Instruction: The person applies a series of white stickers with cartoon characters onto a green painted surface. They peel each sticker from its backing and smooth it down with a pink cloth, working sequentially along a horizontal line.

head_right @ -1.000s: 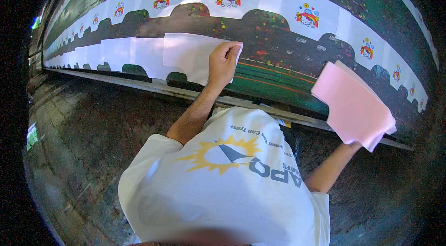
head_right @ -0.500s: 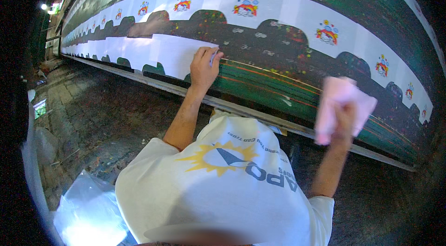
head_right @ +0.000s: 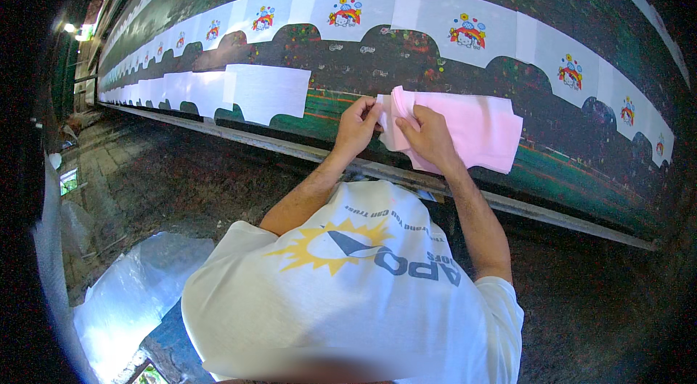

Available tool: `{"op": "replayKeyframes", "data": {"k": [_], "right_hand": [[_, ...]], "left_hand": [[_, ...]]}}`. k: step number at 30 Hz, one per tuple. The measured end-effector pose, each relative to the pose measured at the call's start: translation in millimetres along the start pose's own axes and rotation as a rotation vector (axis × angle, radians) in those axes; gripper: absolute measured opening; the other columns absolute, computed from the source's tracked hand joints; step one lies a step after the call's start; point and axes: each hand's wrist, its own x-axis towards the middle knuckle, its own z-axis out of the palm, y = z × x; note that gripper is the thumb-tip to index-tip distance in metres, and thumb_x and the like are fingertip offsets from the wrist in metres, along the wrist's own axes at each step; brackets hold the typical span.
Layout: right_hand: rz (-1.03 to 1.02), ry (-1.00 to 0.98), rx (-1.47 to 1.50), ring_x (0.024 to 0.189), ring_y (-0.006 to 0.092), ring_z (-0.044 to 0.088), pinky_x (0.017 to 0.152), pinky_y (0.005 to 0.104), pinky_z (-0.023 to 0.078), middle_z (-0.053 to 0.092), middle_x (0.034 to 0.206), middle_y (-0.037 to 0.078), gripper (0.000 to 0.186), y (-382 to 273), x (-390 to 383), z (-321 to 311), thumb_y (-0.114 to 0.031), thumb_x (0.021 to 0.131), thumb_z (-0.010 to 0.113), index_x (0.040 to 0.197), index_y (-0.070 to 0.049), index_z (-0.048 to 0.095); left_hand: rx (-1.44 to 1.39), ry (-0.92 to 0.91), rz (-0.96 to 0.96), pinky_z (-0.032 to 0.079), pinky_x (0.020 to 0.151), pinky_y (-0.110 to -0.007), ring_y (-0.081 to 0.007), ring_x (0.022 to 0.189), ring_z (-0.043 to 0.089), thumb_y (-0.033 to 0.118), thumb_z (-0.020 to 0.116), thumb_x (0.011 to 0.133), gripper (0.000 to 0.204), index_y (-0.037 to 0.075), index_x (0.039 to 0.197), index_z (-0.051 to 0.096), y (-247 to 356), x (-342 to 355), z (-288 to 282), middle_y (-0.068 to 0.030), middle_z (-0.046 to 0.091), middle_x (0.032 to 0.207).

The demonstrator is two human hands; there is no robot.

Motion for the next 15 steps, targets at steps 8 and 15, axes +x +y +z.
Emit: {"op": "replayKeyframes", "data": {"k": [8,15], "right_hand": [[0.321,0.128,0.905,0.089,0.0164,0.069,0.078,0.0305,0.055,0.071,0.1,0.005,0.03,11,-12,-17,-0.011,0.089,0.07,0.116,0.0,0.066],[0.231,0.373,1.198,0.12,0.0274,0.061,0.106,0.0417,0.047,0.064,0.126,0.016,0.052,33,-31,-41,-0.013,0.084,0.056,0.133,0.004,0.054]], "left_hand": [[0.304,0.312,0.348,0.052,0.068,-0.038,-0.0299,0.076,0.068,0.018,0.062,0.099,0.018,0.001,0.102,0.064,8,3,5,-0.0175,0.069,0.087],[0.241,0.361,0.396,0.052,0.068,-0.036,-0.0229,0.072,0.066,0.02,0.064,0.098,0.019,0.002,0.103,0.067,8,15,-31,-0.0139,0.071,0.086]]}}
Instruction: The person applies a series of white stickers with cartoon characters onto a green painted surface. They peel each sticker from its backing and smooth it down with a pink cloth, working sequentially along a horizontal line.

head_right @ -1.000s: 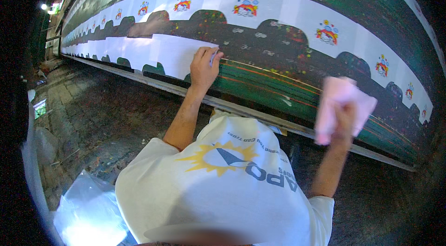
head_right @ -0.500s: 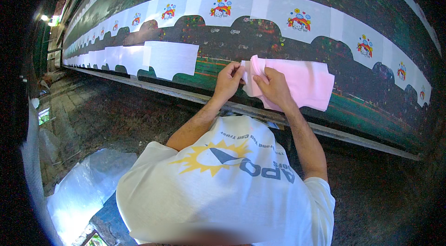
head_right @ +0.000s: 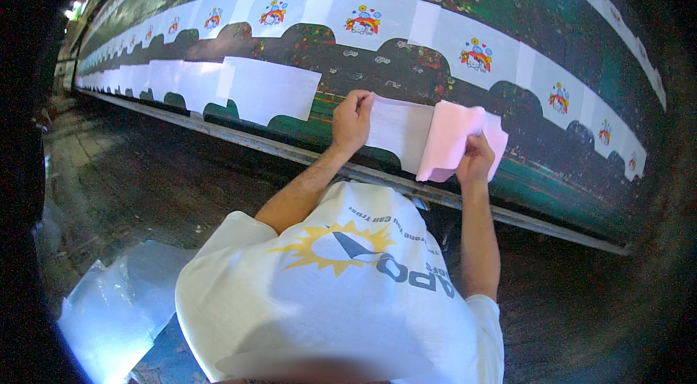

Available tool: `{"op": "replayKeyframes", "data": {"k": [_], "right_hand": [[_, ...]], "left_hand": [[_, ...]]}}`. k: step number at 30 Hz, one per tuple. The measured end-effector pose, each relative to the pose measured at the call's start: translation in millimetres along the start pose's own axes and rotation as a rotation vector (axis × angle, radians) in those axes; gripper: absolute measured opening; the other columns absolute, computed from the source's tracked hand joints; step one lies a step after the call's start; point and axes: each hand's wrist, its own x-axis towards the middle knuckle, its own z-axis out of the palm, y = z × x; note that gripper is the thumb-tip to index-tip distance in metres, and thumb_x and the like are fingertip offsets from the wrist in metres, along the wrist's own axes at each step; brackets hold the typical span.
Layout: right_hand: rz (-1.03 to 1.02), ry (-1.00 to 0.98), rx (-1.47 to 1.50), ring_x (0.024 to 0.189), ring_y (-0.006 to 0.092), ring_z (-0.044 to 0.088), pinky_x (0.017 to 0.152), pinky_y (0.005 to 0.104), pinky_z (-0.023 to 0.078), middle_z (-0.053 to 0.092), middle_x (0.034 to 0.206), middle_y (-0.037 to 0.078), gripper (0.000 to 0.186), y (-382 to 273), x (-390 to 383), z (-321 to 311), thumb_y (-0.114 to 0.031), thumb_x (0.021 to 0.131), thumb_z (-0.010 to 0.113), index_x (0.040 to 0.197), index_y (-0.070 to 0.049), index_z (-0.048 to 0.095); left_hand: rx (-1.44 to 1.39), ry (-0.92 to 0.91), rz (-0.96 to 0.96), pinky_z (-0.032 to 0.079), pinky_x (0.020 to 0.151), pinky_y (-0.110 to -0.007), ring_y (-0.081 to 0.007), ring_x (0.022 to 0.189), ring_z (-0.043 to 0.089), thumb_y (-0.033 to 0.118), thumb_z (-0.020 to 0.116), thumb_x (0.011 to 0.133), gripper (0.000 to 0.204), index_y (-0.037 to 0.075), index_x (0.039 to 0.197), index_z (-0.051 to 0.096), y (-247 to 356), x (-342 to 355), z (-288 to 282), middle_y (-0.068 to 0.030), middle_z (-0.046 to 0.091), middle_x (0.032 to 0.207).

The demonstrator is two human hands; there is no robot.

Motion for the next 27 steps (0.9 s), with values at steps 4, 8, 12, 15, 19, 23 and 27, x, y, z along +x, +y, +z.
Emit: {"op": "replayKeyframes", "data": {"k": [4,8,12,15,19,23,27], "right_hand": [[-0.053,0.041,0.075,0.119,0.0327,0.063,0.105,0.0453,0.049,0.065,0.127,0.018,0.058,-11,0,-5,-0.022,0.081,0.05,0.132,0.005,0.055],[-0.155,-0.023,0.207,0.115,0.0354,0.065,0.1,0.0486,0.053,0.065,0.126,0.021,0.062,-34,-6,-7,-0.03,0.081,0.046,0.132,0.005,0.055],[-0.286,-0.11,0.265,0.124,0.0382,0.059,0.105,0.0533,0.047,0.06,0.134,0.021,0.064,-60,-30,-34,-0.032,0.084,0.046,0.137,0.003,0.053],[-0.377,-0.045,0.179,0.127,0.0388,0.056,0.108,0.0545,0.044,0.059,0.137,0.021,0.065,-102,-58,-71,-0.033,0.085,0.045,0.139,0.003,0.052],[-0.518,0.147,-0.009,0.126,0.0388,0.057,0.107,0.0543,0.045,0.059,0.136,0.021,0.065,-180,-99,-97,-0.033,0.087,0.043,0.139,0.004,0.052],[-0.615,0.237,-0.197,0.12,0.0381,0.061,0.1,0.0518,0.051,0.062,0.131,0.023,0.06,-243,-133,-80,-0.034,0.092,0.046,0.136,0.007,0.053],[-0.494,0.524,-0.404,0.11,0.0337,0.064,0.095,0.0455,0.053,0.063,0.125,0.019,0.052,-268,-120,-82,-0.031,0.093,0.058,0.131,0.003,0.057]], "left_hand": [[0.099,0.012,0.039,0.053,0.067,-0.037,-0.0264,0.075,0.07,0.02,0.065,0.098,0.018,0.002,0.103,0.069,-19,26,-43,-0.0154,0.072,0.087],[0.21,0.108,0.136,0.054,0.068,-0.038,-0.0287,0.075,0.07,0.019,0.066,0.096,0.018,0.002,0.102,0.07,-44,51,-86,-0.0156,0.072,0.088],[0.309,0.118,0.18,0.055,0.069,-0.038,-0.0286,0.074,0.069,0.018,0.066,0.096,0.017,0.004,0.102,0.07,-62,62,-114,-0.015,0.072,0.09],[0.402,0.1,0.238,0.055,0.07,-0.039,-0.0298,0.077,0.068,0.018,0.066,0.095,0.016,0.004,0.101,0.07,-68,70,-125,-0.0132,0.07,0.091],[0.487,0.106,0.201,0.055,0.073,-0.042,-0.032,0.084,0.067,0.021,0.068,0.093,0.018,0.005,0.103,0.07,-66,72,-127,-0.0123,0.065,0.097],[0.562,0.23,0.241,0.054,0.076,-0.04,-0.0304,0.093,0.065,0.021,0.071,0.091,0.021,0.007,0.108,0.071,-53,69,-120,-0.0123,0.062,0.105],[0.49,0.219,0.24,0.053,0.075,-0.038,-0.0285,0.093,0.064,0.018,0.073,0.09,0.023,0.007,0.109,0.071,-30,59,-86,-0.012,0.062,0.104]]}}
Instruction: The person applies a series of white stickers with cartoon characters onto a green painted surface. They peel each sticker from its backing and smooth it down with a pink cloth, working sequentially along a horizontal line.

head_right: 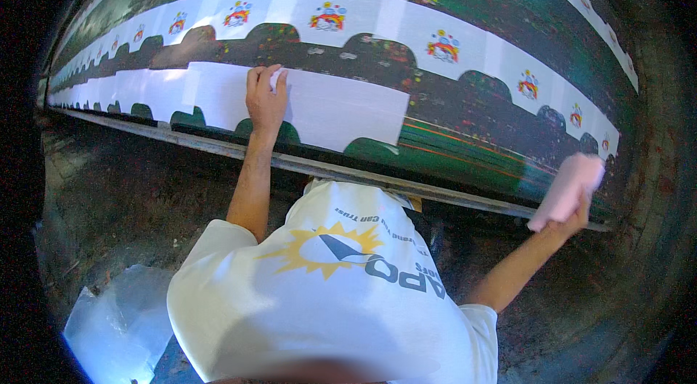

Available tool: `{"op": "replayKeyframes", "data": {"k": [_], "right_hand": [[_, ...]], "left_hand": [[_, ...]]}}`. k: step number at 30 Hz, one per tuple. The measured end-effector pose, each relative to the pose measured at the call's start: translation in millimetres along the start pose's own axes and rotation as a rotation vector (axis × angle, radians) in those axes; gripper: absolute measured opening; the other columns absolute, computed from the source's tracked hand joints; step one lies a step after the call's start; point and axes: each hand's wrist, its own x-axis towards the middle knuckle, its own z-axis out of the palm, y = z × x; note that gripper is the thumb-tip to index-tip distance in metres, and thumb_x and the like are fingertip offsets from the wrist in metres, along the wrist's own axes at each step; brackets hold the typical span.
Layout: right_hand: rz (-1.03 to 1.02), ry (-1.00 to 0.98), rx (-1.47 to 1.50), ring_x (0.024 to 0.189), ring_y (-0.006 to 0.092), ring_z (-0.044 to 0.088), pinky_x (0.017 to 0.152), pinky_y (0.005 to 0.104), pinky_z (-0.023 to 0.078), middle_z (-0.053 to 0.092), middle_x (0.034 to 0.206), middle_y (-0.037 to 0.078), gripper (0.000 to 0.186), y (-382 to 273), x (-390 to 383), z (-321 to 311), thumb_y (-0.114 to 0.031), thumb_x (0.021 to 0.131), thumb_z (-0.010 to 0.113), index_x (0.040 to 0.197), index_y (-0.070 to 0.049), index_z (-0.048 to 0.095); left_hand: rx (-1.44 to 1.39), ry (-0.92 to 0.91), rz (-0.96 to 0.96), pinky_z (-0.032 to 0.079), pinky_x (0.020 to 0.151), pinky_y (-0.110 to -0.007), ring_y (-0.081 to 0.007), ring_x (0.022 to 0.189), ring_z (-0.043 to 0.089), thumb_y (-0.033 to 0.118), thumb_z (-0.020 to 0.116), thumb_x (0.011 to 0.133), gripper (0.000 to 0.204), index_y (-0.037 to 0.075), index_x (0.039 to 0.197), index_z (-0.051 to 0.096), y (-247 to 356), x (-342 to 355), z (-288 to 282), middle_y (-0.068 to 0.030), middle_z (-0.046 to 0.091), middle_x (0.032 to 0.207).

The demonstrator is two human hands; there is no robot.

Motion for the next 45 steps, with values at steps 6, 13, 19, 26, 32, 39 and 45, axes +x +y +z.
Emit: {"op": "replayKeyframes", "data": {"k": [6,13,19,26,32,39,45], "right_hand": [[0.085,-0.588,-0.637,0.068,0.0052,0.049,0.058,0.0237,0.038,0.058,0.077,-0.005,0.018,127,3,42,-0.022,0.091,0.074,0.093,-0.005,0.069],[0.252,-0.823,-0.448,0.082,0.008,0.06,0.071,0.0273,0.05,0.068,0.092,0.003,0.031,152,24,56,-0.024,0.095,0.071,0.11,0.003,0.067],[0.329,-0.932,-0.277,0.091,0.0099,0.064,0.08,0.0276,0.052,0.071,0.103,0.006,0.034,149,32,43,-0.021,0.096,0.069,0.121,0.002,0.066],[0.341,-0.92,-0.213,0.091,0.0107,0.065,0.081,0.028,0.053,0.072,0.104,0.007,0.033,152,35,39,-0.019,0.093,0.072,0.119,0.002,0.067],[0.248,-0.961,-0.284,0.089,0.0112,0.065,0.08,0.0284,0.053,0.071,0.102,0.007,0.031,155,28,42,-0.016,0.091,0.074,0.116,0.003,0.068],[0.421,-0.737,-0.074,0.085,0.014,0.066,0.078,0.03,0.054,0.07,0.1,0.007,0.03,175,29,39,-0.011,0.09,0.072,0.117,0.002,0.066],[0.603,-0.651,0.325,0.104,0.0244,0.066,0.096,0.0411,0.052,0.067,0.115,0.013,0.044,169,41,16,-0.007,0.086,0.065,0.129,0.003,0.058]], "left_hand": [[-0.49,-0.3,0.014,0.054,0.069,-0.033,-0.0221,0.076,0.067,0.012,0.075,0.087,0.019,0.004,0.104,0.07,145,-66,76,-0.0089,0.068,0.09],[-0.704,-0.795,-0.021,0.055,0.072,-0.029,-0.0134,0.081,0.066,0.016,0.087,0.077,0.035,0.001,0.103,0.069,311,-138,147,-0.0077,0.07,0.089],[-0.643,-0.747,-0.282,0.055,0.068,-0.025,-0.009,0.074,0.065,0.015,0.088,0.077,0.042,-0.003,0.109,0.067,336,-147,166,-0.0056,0.071,0.084],[-1.023,-0.75,-0.456,0.057,0.072,-0.027,-0.013,0.085,0.067,0.009,0.075,0.089,0.039,-0.002,0.124,0.06,330,-156,158,-0.0089,0.071,0.099],[-0.872,-0.743,-0.537,0.058,0.072,-0.03,-0.0149,0.083,0.066,0.02,0.07,0.095,0.037,-0.001,0.123,0.059,334,-157,163,-0.0096,0.07,0.099],[-0.587,-0.382,-0.417,0.045,0.066,-0.029,-0.0103,0.073,0.053,0.018,0.064,0.098,0.019,0.002,0.089,0.066,317,-159,176,-0.0009,0.058,0.075],[-0.964,-0.252,-0.561,0.04,0.068,-0.025,-0.0065,0.078,0.045,0.023,0.051,0.107,0.022,0.005,0.096,0.058,319,-175,179,0.0035,0.054,0.085]]}}
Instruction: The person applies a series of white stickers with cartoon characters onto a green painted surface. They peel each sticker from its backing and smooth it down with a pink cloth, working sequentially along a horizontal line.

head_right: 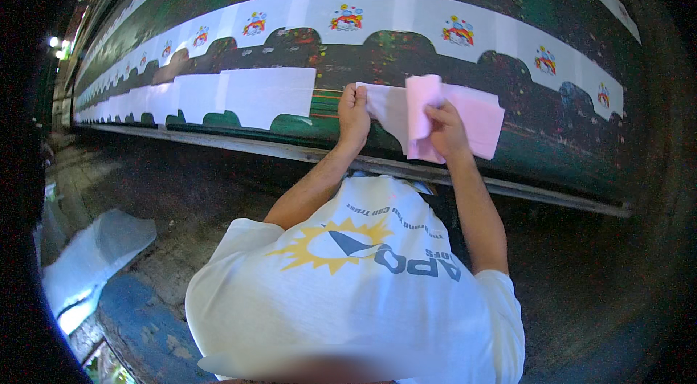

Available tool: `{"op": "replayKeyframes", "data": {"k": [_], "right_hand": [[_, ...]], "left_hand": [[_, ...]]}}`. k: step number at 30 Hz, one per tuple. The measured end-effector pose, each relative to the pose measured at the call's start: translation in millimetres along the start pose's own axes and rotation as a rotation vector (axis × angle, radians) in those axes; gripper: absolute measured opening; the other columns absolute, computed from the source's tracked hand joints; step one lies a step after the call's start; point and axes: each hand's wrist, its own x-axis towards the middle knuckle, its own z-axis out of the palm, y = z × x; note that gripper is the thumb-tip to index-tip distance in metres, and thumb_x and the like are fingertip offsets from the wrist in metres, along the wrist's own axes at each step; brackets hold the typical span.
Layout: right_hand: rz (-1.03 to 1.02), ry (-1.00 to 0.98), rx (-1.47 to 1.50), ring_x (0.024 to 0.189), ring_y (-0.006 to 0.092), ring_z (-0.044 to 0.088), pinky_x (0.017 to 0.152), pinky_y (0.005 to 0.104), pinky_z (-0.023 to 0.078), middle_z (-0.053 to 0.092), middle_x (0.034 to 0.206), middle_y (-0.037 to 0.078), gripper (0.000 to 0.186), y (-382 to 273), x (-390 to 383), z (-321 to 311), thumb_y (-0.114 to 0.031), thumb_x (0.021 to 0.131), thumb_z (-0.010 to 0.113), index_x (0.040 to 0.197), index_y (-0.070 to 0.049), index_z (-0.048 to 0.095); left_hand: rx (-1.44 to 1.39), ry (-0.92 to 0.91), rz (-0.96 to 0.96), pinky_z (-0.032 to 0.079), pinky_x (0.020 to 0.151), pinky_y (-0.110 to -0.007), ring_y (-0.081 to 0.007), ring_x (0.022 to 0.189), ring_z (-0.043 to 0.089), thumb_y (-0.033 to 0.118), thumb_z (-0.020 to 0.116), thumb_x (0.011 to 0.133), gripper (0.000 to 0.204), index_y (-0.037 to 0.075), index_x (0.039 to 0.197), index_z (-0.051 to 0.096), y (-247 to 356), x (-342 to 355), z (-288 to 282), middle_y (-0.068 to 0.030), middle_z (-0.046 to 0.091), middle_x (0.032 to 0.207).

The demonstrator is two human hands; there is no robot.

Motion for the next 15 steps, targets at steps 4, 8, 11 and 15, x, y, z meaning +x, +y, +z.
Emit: {"op": "replayKeyframes", "data": {"k": [4,8,11,15], "right_hand": [[-0.128,-0.082,0.189,0.123,0.0333,0.059,0.109,0.0485,0.046,0.062,0.131,0.018,0.061,-36,-23,-41,-0.016,0.078,0.062,0.135,0.005,0.053],[-0.319,-0.057,0.334,0.129,0.0375,0.055,0.111,0.0538,0.043,0.057,0.139,0.019,0.065,-63,-37,-87,-0.024,0.079,0.052,0.139,0.002,0.052],[-0.384,-0.091,0.41,0.131,0.0384,0.054,0.112,0.0557,0.041,0.057,0.14,0.02,0.065,-69,-42,-105,-0.024,0.079,0.051,0.138,0.002,0.052],[-0.456,0.002,0.398,0.134,0.0398,0.05,0.114,0.0582,0.038,0.056,0.141,0.02,0.065,-63,-48,-115,-0.024,0.079,0.051,0.139,0.001,0.052]], "left_hand": [[-0.149,0.167,-0.013,0.04,0.071,-0.022,-0.0041,0.079,0.044,0.028,0.051,0.108,0.022,0.011,0.096,0.058,27,31,-40,0.0046,0.053,0.084],[-0.335,0.176,0.046,0.056,0.074,-0.03,-0.0102,0.082,0.064,0.03,0.055,0.106,0.023,0.009,0.107,0.063,99,52,-118,-0.002,0.067,0.095],[-0.352,0.283,0.204,0.054,0.071,-0.027,-0.0084,0.081,0.063,0.031,0.055,0.106,0.022,0.01,0.101,0.063,161,51,-157,-0.0007,0.067,0.092],[-0.383,0.251,0.324,0.057,0.074,-0.03,-0.0145,0.084,0.068,0.032,0.059,0.103,0.026,0.005,0.105,0.063,210,38,-172,-0.0061,0.069,0.099]]}}
